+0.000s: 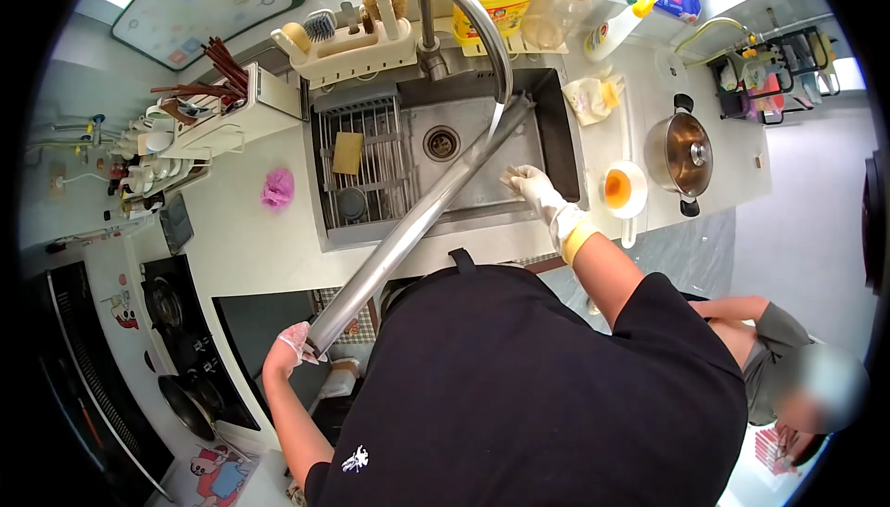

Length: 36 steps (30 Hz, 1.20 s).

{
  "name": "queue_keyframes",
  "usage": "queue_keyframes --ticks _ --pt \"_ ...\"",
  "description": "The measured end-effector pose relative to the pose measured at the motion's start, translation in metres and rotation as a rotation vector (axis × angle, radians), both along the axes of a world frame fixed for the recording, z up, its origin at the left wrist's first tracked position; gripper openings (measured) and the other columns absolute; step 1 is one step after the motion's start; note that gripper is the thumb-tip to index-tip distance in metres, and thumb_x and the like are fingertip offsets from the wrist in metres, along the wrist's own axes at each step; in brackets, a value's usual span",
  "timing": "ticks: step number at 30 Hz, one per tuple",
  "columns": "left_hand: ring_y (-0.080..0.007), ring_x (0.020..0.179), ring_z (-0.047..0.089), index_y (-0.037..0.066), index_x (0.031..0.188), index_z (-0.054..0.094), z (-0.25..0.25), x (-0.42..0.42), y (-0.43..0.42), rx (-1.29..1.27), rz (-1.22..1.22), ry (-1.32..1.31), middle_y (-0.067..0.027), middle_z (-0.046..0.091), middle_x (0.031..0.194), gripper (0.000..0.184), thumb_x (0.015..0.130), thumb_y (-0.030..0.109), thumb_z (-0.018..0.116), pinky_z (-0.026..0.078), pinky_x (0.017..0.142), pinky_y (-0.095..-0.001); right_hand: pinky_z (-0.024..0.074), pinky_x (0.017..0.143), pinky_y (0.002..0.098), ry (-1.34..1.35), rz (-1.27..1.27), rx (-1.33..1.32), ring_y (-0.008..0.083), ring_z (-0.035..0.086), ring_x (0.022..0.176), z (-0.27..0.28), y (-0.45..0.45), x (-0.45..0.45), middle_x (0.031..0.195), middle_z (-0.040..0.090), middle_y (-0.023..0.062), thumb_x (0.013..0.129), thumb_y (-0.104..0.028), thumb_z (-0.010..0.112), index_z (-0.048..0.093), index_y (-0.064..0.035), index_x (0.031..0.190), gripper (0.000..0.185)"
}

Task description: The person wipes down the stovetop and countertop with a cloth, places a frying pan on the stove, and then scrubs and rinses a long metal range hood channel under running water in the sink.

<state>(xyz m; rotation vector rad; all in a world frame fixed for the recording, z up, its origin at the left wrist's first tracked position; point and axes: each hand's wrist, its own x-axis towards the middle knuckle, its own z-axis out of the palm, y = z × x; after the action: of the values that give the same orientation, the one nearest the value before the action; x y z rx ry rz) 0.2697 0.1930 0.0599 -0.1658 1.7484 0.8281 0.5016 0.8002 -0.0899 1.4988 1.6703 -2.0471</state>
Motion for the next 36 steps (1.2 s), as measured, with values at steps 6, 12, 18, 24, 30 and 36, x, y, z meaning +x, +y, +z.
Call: queue_keyframes --ticks 6,12,18,24,30,36 --pt "-0.0158 0.070 0.062 0.006 0.113 0.067 -0.002 -0.004 0.007 -0.040 0.052 0.128 -0.0024 0.066 0.087 0.044 0.104 0.048 0.057 0.053 0.061 -0.0329 0.0527 0.077 0.0253 0.038 -0.117 -0.041 0.0114 0.067 0.096 0.008 0.014 -0.010 0.123 0.069 0.0046 0.100 -0.003 0.053 0.057 -0.0067 0.136 0.037" --pt "-0.0106 0.079 0.058 0.008 0.125 0.065 0.005 -0.017 0.025 -0.021 0.120 0.355 0.0017 0.064 0.096 0.042 0.107 0.043 0.053 0.048 0.071 -0.0278 0.0534 0.078 0.0257 0.175 -0.281 -0.168 0.0110 0.069 0.101 0.021 0.027 -0.035 0.128 0.069 0.0027 0.104 -0.004 0.046 0.054 -0.0116 0.144 0.041" --pt "-0.0219 0.123 0.056 0.003 0.142 0.054 -0.014 -0.025 0.031 -0.081 0.149 0.615 -0.0116 0.061 0.135 0.050 0.108 0.039 0.051 0.044 0.104 -0.0343 0.0519 0.078 0.0253 0.201 -0.325 -0.223 0.0095 0.068 0.097 0.007 0.036 -0.065 0.122 0.071 -0.0006 0.108 -0.016 0.046 0.057 -0.0160 0.140 0.034" --pt "-0.0275 0.131 0.054 0.003 0.147 0.048 -0.015 -0.025 0.035 -0.098 0.256 0.694 -0.0171 0.057 0.143 0.050 0.109 0.036 0.050 0.040 0.111 -0.0372 0.0483 0.081 0.0276 0.132 -0.361 -0.134 0.0095 0.067 0.094 -0.013 0.039 -0.054 0.103 0.072 -0.0048 0.103 -0.028 0.061 0.063 -0.0168 0.116 0.017" --pt "-0.0267 0.133 0.052 0.004 0.149 0.047 -0.015 -0.017 0.029 -0.120 0.317 0.775 -0.0172 0.054 0.145 0.051 0.109 0.037 0.049 0.040 0.112 -0.0374 0.0530 0.072 0.0268 0.076 -0.283 -0.159 0.0106 0.066 0.085 -0.024 0.041 -0.056 0.093 0.069 -0.0008 0.101 -0.020 0.062 0.060 -0.0127 0.110 0.011" --pt "-0.0251 0.130 0.053 0.013 0.148 0.049 -0.022 -0.012 0.011 -0.192 0.272 0.786 -0.0133 0.058 0.139 0.048 0.110 0.040 0.047 0.040 0.110 -0.0380 0.0549 0.067 0.0231 0.166 -0.243 -0.222 0.0144 0.069 0.083 -0.008 0.032 -0.091 0.112 0.072 0.0082 0.097 0.001 0.053 0.050 -0.0107 0.144 0.049"
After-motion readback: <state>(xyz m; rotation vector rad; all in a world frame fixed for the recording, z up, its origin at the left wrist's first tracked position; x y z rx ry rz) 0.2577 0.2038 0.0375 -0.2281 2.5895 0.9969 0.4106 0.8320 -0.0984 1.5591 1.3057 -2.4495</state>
